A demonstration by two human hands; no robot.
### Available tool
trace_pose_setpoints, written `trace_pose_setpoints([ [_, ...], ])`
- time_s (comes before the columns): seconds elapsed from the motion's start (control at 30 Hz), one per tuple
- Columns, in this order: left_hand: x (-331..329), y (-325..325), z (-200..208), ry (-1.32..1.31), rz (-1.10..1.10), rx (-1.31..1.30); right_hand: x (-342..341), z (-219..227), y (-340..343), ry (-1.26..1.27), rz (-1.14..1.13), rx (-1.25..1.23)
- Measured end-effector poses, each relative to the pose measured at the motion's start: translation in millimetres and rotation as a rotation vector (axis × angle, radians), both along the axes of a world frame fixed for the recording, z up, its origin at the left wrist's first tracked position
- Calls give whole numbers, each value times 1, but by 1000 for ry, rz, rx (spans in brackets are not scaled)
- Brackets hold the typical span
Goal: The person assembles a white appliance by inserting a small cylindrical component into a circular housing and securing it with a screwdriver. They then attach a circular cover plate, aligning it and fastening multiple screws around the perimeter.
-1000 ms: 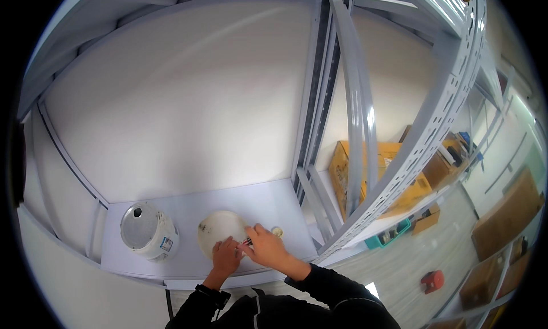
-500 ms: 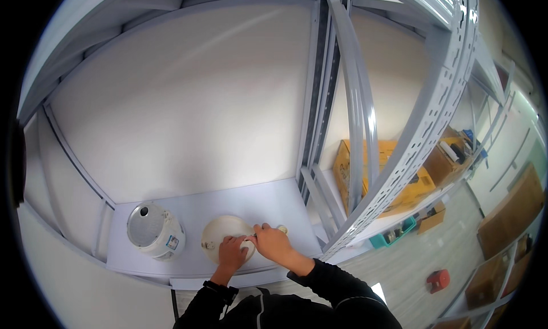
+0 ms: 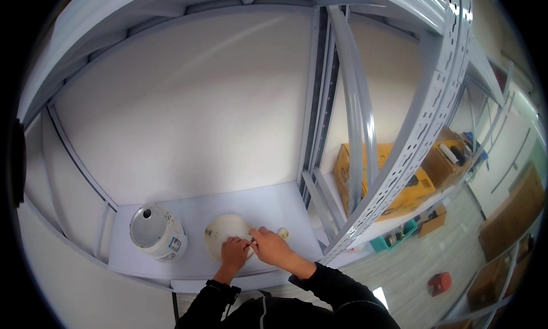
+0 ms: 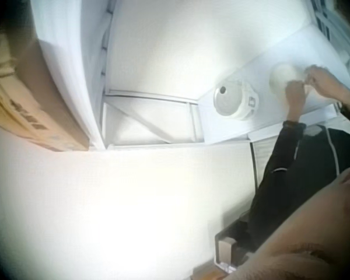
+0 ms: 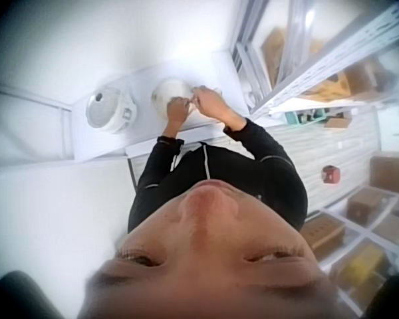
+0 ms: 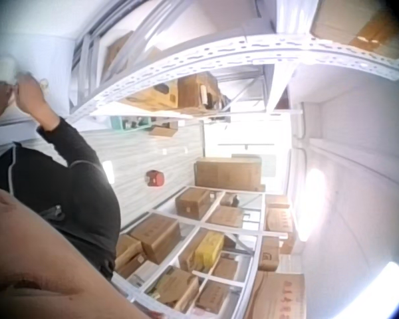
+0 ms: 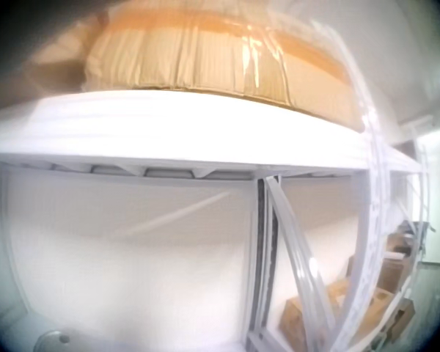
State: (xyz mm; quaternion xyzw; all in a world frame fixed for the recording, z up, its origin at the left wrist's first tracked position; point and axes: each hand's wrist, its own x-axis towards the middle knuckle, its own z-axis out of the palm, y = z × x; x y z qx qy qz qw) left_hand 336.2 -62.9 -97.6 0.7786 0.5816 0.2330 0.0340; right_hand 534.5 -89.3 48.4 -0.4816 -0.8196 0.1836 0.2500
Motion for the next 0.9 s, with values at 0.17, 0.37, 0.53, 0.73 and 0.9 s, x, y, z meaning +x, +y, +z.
trace_pose_setpoints([
  [0.17,-3,2,3,-3,-15,0,-1,4,-4,69,86,114],
  [0.37,-6,5,13,-61,-77,23,0,9,-3,143,83,124],
  [0.53,-19,11,0,-31,-115,51,4,17,2,199,86,176],
  [0.73,-31,7,1,-92,-44,6,12,42,9,346,19,282],
  [0.9,-43,11,11,-113,9,-72,32,53,11,369,-29,325],
])
